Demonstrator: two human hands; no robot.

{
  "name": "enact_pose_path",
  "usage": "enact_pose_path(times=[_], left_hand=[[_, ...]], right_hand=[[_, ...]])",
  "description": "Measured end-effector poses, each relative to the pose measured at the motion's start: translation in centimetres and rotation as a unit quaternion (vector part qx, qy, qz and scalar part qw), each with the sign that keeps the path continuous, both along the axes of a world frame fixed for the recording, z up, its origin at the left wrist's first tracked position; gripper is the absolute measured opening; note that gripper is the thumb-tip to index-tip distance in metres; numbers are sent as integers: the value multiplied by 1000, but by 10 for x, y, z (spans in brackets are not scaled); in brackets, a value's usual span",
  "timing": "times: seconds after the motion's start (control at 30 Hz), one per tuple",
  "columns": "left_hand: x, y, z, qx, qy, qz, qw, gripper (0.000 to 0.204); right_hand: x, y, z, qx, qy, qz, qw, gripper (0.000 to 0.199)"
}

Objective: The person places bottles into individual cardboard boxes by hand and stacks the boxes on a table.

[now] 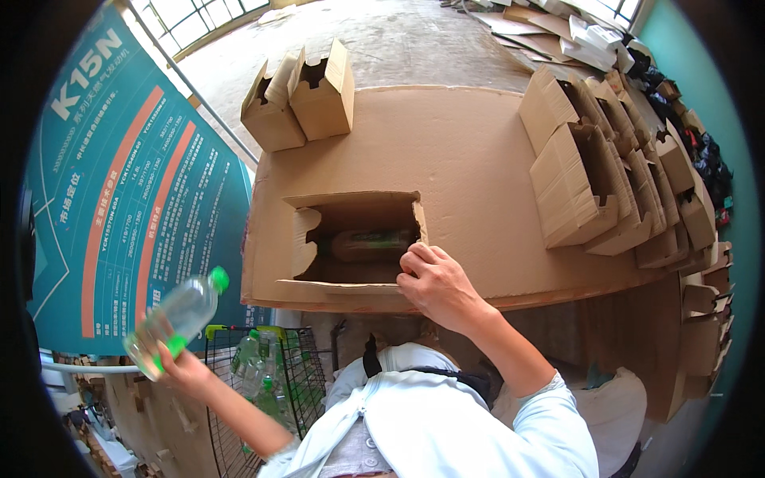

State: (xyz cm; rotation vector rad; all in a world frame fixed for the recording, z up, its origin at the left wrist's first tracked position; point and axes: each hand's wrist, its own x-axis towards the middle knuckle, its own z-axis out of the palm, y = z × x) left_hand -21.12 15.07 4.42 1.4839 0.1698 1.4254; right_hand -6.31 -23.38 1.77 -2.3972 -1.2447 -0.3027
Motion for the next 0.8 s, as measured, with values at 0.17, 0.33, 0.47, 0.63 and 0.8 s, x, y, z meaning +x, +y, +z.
enact_pose_path(times=[0.17, 0.33, 0.47, 0.63, 0.8], left_hand=[[115, -95, 59, 90, 108, -304, 942, 83], [191, -172, 52, 301, 398, -458, 736, 70], [223, -174, -6, 387, 501, -544, 550, 73], [230, -174, -53, 544, 515, -516, 416, 73], [219, -166, -24, 420, 561, -536, 470, 60]], right_hand=[[2, -13, -2, 52, -17, -29, 998, 10], [2, -22, -4, 81, 22, -25, 996, 13], [2, -21, -10, 106, 19, -17, 994, 14], [6, -21, -14, 108, 24, -6, 994, 13], [7, -24, -21, 107, 31, -22, 994, 14]])
